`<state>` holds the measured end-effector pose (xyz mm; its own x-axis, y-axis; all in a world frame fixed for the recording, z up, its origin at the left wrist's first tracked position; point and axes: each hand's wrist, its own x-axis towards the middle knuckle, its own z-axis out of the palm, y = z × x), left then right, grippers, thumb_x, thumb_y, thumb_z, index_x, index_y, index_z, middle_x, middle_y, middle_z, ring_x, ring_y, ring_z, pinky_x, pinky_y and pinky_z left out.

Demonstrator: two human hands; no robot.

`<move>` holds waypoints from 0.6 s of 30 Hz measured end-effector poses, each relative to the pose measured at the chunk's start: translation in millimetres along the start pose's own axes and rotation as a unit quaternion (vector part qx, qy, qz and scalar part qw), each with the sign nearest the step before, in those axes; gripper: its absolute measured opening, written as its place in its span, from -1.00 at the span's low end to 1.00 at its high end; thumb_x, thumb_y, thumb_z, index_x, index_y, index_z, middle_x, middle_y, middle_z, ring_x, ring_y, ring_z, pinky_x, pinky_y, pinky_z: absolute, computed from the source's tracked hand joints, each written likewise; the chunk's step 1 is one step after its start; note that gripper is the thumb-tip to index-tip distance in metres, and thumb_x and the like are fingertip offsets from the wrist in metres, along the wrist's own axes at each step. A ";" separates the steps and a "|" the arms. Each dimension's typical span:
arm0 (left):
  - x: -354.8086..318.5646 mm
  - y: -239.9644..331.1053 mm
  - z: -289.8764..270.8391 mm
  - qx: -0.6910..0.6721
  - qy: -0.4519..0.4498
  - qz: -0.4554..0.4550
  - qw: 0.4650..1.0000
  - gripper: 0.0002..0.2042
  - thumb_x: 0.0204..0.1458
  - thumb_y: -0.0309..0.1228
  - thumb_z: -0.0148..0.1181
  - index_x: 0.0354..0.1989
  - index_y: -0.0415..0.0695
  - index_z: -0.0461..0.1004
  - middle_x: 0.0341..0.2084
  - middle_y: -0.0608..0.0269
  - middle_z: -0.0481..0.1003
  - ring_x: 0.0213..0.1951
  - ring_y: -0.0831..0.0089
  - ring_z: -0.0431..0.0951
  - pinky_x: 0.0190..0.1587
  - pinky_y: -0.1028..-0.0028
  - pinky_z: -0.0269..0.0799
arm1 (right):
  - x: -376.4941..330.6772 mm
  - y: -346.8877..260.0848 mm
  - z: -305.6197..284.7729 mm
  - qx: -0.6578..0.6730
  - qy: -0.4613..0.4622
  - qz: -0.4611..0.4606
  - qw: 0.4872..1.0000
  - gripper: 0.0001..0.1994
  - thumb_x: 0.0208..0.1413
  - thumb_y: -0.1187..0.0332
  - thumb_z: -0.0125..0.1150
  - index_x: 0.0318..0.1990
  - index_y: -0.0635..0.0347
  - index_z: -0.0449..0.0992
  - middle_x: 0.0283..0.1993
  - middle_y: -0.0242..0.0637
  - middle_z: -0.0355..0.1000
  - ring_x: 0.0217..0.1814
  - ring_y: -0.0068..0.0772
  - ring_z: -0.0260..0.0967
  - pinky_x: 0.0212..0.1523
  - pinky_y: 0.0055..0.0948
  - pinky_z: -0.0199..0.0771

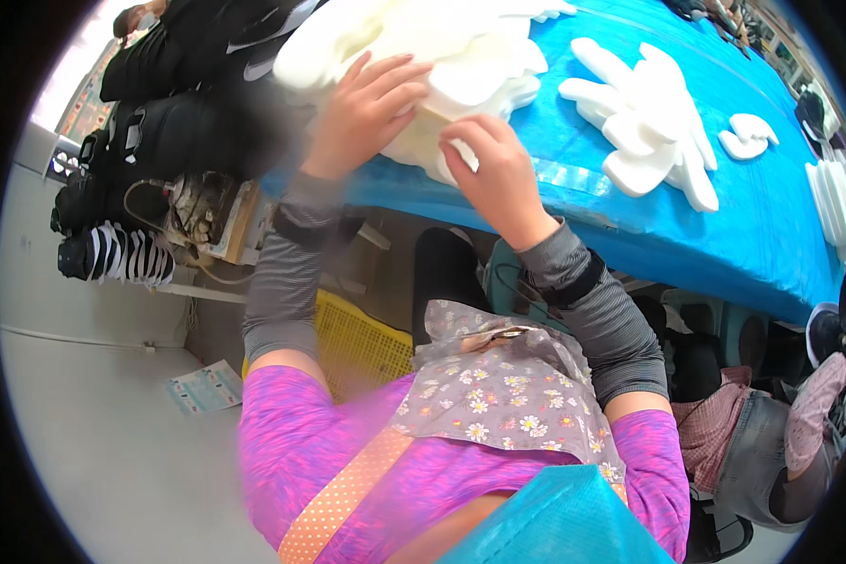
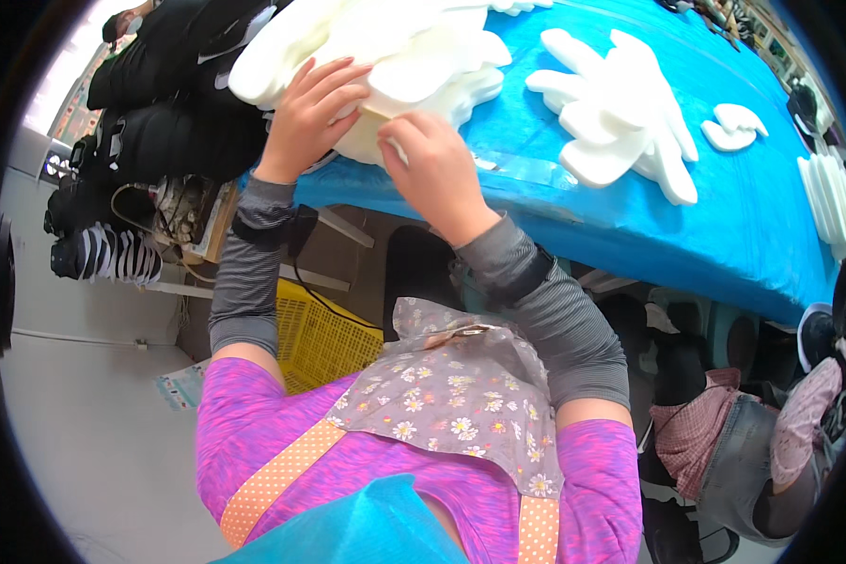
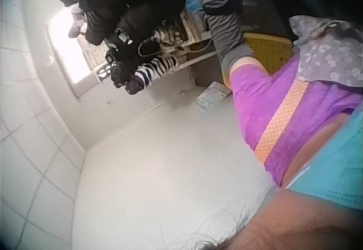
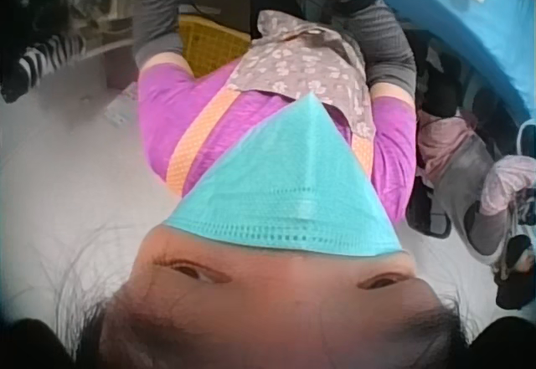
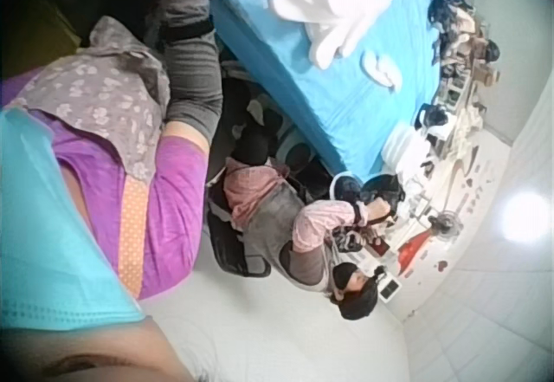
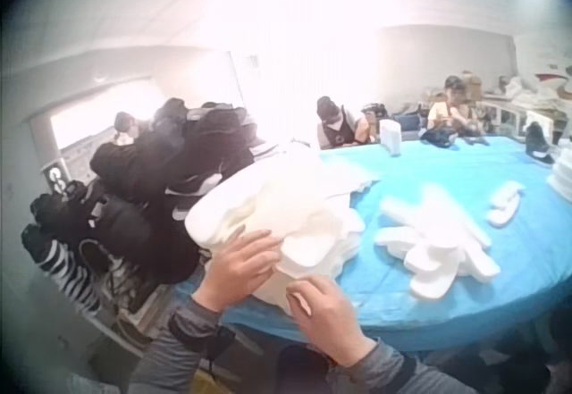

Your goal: The person repeatedly picks up white foam shoe insoles from a blue table, separates them, and places them into a pile. The person handles the insoles one at a time or in small groups, occasionally adjusting their position on the table.

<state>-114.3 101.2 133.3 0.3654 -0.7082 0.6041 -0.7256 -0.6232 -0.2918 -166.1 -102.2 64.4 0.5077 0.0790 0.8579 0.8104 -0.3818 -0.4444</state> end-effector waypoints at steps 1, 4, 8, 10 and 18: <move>-0.7 -1.6 4.4 -0.025 0.026 0.003 0.999 -0.79 0.00 -0.42 0.32 -0.16 0.02 0.51 0.14 0.39 0.51 0.25 0.30 0.43 0.29 0.04 0.27 | 4.0 2.7 6.5 -0.009 0.012 0.003 1.000 -0.92 0.05 0.49 0.29 -0.29 0.17 0.52 -0.28 -0.21 0.47 -0.20 -0.06 0.46 -0.19 -0.20 0.50; -2.1 -5.2 13.1 -0.059 0.055 -0.014 0.997 -0.83 0.00 -0.41 0.35 -0.21 0.01 0.59 0.06 0.40 0.57 0.22 0.28 0.46 0.24 0.14 0.33 | 11.5 12.0 17.1 -0.029 0.029 0.012 0.999 -0.91 0.07 0.47 0.31 -0.27 0.16 0.53 -0.29 -0.25 0.47 -0.24 -0.08 0.48 -0.24 -0.25 0.52; -3.4 -7.6 20.8 -0.058 0.093 -0.002 0.994 -0.84 -0.03 -0.39 0.37 -0.25 0.01 0.61 0.01 0.41 0.60 0.15 0.31 0.50 0.14 0.24 0.40 | 17.5 18.2 19.1 -0.052 0.015 0.020 0.998 -0.90 0.07 0.45 0.33 -0.27 0.13 0.54 -0.31 -0.28 0.47 -0.31 -0.14 0.50 -0.32 -0.31 0.52; -3.1 -7.3 23.9 -0.048 0.110 0.002 0.993 -0.84 -0.06 -0.38 0.38 -0.27 -0.01 0.61 0.00 0.43 0.60 0.12 0.32 0.52 0.10 0.26 0.43 | 21.6 17.8 18.3 -0.064 0.010 -0.002 0.998 -0.89 0.07 0.49 0.34 -0.26 0.16 0.55 -0.31 -0.29 0.47 -0.42 -0.27 0.46 -0.38 -0.41 0.50; 1.5 5.6 11.7 -0.063 0.089 -0.019 0.994 -0.75 -0.03 -0.40 0.35 -0.13 -0.03 0.59 -0.04 0.28 0.57 0.07 0.21 0.51 0.14 0.20 0.37 | 35.3 10.1 18.5 -0.181 -0.046 0.002 0.982 -0.93 0.09 0.44 0.28 -0.31 0.20 0.53 -0.33 -0.28 0.48 -0.27 -0.17 0.48 -0.29 -0.29 0.50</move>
<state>-111.0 92.7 123.9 0.2922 -0.6082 0.7380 -0.7854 -0.5930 -0.1777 -134.6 -86.2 85.4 0.5489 0.1533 0.8217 0.6591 -0.6840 -0.3126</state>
